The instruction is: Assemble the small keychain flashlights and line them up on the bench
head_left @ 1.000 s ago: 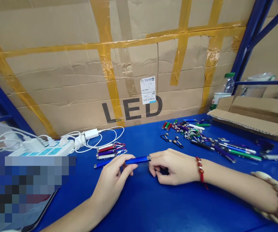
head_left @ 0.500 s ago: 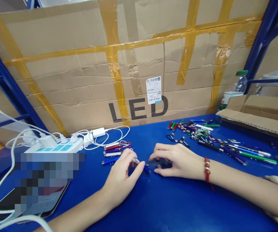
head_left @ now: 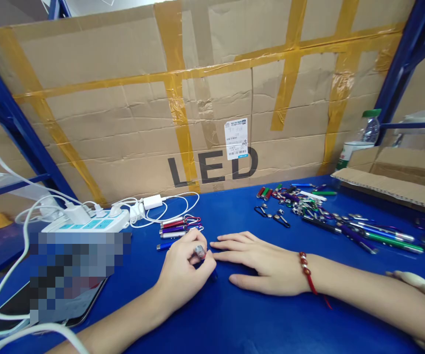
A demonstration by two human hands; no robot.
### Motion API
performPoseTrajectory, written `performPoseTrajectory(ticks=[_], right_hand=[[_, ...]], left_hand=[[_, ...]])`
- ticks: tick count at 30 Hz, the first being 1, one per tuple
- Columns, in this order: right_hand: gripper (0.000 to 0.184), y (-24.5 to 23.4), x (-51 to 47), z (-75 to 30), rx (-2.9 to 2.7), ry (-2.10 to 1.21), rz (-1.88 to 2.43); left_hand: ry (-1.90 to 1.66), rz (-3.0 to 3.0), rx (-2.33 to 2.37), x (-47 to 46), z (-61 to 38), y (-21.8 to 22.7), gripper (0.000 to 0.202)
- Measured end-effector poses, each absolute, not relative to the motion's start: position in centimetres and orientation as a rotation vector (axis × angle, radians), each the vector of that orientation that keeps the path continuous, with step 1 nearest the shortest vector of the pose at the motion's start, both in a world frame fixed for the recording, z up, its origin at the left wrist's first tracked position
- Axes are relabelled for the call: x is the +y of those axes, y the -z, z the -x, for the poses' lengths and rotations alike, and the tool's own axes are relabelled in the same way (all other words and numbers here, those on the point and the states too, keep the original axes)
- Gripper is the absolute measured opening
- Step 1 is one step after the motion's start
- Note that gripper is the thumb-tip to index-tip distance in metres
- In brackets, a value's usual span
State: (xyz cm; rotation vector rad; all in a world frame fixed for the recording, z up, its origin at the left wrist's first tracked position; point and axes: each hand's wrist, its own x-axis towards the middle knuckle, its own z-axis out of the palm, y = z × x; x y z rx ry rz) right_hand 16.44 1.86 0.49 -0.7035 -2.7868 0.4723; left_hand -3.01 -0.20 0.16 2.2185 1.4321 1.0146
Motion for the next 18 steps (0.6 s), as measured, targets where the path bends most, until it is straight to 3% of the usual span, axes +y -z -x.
performPoseTrajectory(ticks=[6, 14, 18], right_hand=[[0.047, -0.2, 2.1, -16.1, -2.747, -0.458, 0.68], [0.031, -0.2, 3.0, -16.8, -2.652, -0.362, 0.715], [0.026, -0.3, 3.2, -16.9, -2.608, -0.326, 0.73]], left_hand=[[-1.041, -2.15, 1.553, 0.1, 3.1, -0.3, 0.019], [-1.495, -1.784, 1.347, 1.3, 4.4, 0.0, 0.022], [-1.389, -1.873, 1.234, 1.0, 4.6, 0.0, 0.022]])
